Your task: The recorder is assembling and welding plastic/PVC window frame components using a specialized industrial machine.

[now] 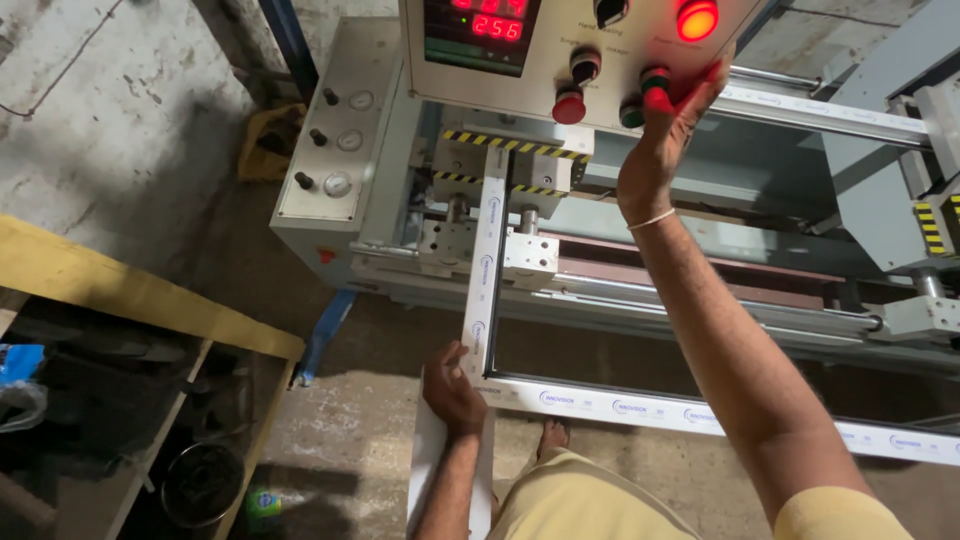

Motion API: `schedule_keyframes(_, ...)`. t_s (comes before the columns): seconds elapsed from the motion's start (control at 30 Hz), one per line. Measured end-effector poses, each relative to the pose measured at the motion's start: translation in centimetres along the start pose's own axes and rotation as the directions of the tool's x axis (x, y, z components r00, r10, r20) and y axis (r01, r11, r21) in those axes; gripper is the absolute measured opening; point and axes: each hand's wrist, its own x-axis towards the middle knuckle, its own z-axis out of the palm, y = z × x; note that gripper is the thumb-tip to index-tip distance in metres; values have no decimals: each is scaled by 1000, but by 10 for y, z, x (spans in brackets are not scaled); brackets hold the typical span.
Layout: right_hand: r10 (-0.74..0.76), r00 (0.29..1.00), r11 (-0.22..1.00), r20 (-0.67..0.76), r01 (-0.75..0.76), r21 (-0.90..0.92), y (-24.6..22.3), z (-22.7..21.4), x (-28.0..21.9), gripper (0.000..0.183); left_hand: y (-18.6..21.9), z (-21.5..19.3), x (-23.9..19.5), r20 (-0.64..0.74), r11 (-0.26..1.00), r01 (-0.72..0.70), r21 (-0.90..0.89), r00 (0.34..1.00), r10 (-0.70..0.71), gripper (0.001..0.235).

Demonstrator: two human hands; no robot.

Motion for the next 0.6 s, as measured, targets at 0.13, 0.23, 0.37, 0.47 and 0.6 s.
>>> schedule_keyframes(0.13, 11, 1000, 1000, 8, -11, 2, -11, 7, 2, 81, 1, 1, 1, -5, 1000, -13, 20, 1000, 13, 65)
schedule_keyframes(0.23, 13, 1000, 999, 12, -13, -33, -13, 7, 1, 80, -10, 2, -5, 0, 999, 26, 35, 1000, -26, 66)
schedule_keyframes(0.37, 22, 1000, 999, 8, -22, -36, -16, 7, 1, 79, -10, 3, -3, -6, 999, 13, 45, 1000, -13, 66)
schedule_keyframes(0.47, 33, 999, 999, 12, -33, -35, -19, 9, 1, 80, -6, 2, -2, -8, 999, -12, 53, 1000, 12, 66)
schedule_keyframes(0.6, 20, 1000, 995, 12, -19, -96, -17, 8, 0, 79, -11, 3, -5, -12, 999, 12, 30, 1000, -12, 66)
